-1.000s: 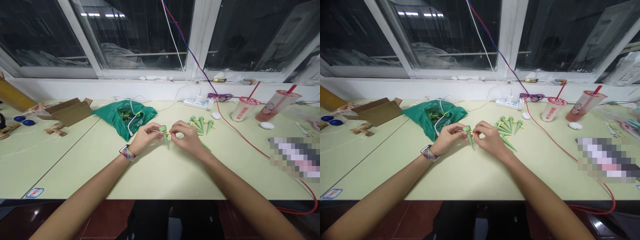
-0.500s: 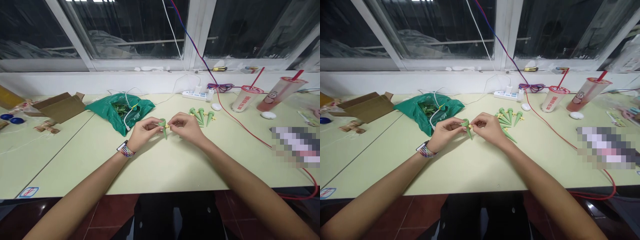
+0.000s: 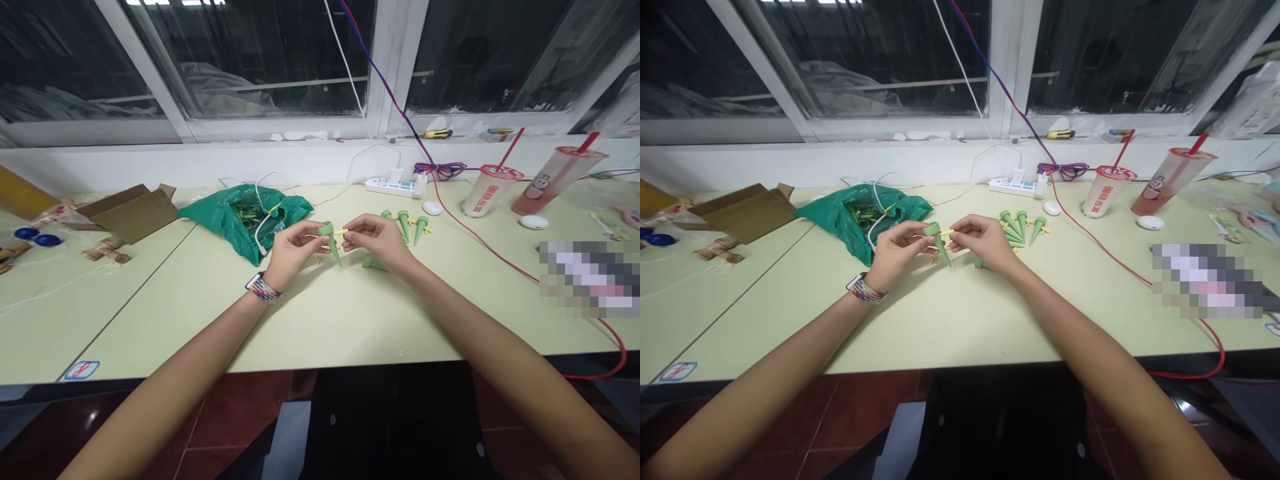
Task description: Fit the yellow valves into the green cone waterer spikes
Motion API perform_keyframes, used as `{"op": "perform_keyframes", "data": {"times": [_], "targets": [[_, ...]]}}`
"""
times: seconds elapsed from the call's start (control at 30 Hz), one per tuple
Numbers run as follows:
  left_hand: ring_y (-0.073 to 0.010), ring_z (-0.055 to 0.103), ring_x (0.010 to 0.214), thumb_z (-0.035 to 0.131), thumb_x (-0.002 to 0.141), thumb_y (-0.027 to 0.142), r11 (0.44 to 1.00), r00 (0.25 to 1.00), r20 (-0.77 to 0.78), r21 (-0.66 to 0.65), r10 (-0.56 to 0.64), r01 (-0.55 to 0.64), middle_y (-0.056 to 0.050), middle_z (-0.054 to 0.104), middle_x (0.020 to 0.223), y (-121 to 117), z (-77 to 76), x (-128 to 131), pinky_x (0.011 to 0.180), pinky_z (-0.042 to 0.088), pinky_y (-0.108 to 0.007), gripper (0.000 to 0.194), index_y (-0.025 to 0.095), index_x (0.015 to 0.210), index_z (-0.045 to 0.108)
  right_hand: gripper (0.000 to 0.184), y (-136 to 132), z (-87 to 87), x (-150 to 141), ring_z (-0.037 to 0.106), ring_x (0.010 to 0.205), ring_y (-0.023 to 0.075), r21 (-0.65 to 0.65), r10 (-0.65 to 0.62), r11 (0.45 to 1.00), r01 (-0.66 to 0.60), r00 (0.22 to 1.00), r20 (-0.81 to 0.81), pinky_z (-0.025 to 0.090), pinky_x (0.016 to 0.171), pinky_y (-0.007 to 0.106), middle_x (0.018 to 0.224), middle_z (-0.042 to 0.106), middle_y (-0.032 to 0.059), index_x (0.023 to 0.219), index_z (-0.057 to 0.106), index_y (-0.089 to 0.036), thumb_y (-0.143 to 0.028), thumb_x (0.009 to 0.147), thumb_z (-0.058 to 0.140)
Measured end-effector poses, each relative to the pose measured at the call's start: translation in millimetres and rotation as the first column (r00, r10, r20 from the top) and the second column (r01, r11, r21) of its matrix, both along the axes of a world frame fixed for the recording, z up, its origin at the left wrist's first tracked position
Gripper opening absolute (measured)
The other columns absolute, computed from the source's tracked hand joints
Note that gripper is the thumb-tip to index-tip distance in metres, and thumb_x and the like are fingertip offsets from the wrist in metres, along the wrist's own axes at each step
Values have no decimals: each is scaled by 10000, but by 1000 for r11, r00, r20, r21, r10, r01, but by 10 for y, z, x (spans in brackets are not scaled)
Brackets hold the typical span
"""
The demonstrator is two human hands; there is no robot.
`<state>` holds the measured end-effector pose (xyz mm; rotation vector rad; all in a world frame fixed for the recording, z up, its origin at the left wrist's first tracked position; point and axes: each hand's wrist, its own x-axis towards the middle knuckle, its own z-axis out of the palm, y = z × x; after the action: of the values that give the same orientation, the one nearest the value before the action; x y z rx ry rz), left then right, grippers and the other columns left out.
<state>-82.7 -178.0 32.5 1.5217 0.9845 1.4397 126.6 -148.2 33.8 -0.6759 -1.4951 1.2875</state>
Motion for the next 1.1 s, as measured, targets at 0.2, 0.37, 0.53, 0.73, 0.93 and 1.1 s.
{"op": "perform_keyframes", "data": {"times": [0.2,0.37,0.53,0.73,0.93,1.1], "targets": [[-250,791,822,941,669,458,995,997,9,-50,-81,81,-73,788,893,-10,14,1,775,702,-410,454,148,932,738,362,-27,-14,8,776,706,212,82,-47,996,43,998,46,678,751,383,773,781,53,841,758,-166,-472,715,903],[-258,798,845,938,680,448,985,991,5,-107,-132,132,-80,803,912,6,-12,-13,805,694,-424,442,151,922,716,321,-39,-33,16,781,735,220,136,-78,989,65,993,86,670,754,378,796,783,52,846,760,-177,-456,739,876],[-247,796,837,922,713,428,980,988,25,-124,-154,156,-77,802,925,52,-51,-49,794,690,-409,418,150,945,714,265,-22,-86,26,781,777,224,207,-93,976,67,989,115,669,799,393,837,787,60,879,777,-177,-423,797,835],[-253,800,843,910,746,399,958,976,62,-191,-207,215,-95,803,926,65,-83,-92,781,676,-389,393,150,973,708,112,-9,-123,46,752,798,205,407,-179,909,86,964,197,645,742,347,873,792,64,876,806,-195,-294,859,758],[-253,800,885,918,746,357,941,960,143,-210,-240,266,-95,807,945,51,-110,-58,796,677,-392,373,154,950,679,109,-9,-110,55,759,785,211,407,-183,909,90,963,197,640,716,341,865,789,72,884,816,-185,-252,855,734],[-246,786,828,934,706,397,975,991,51,-178,-125,132,-72,796,881,5,-101,-15,783,682,-416,391,151,908,707,113,29,-175,4,792,743,238,156,-79,986,57,987,141,669,727,371,837,801,63,849,802,-187,-288,801,787]]}}
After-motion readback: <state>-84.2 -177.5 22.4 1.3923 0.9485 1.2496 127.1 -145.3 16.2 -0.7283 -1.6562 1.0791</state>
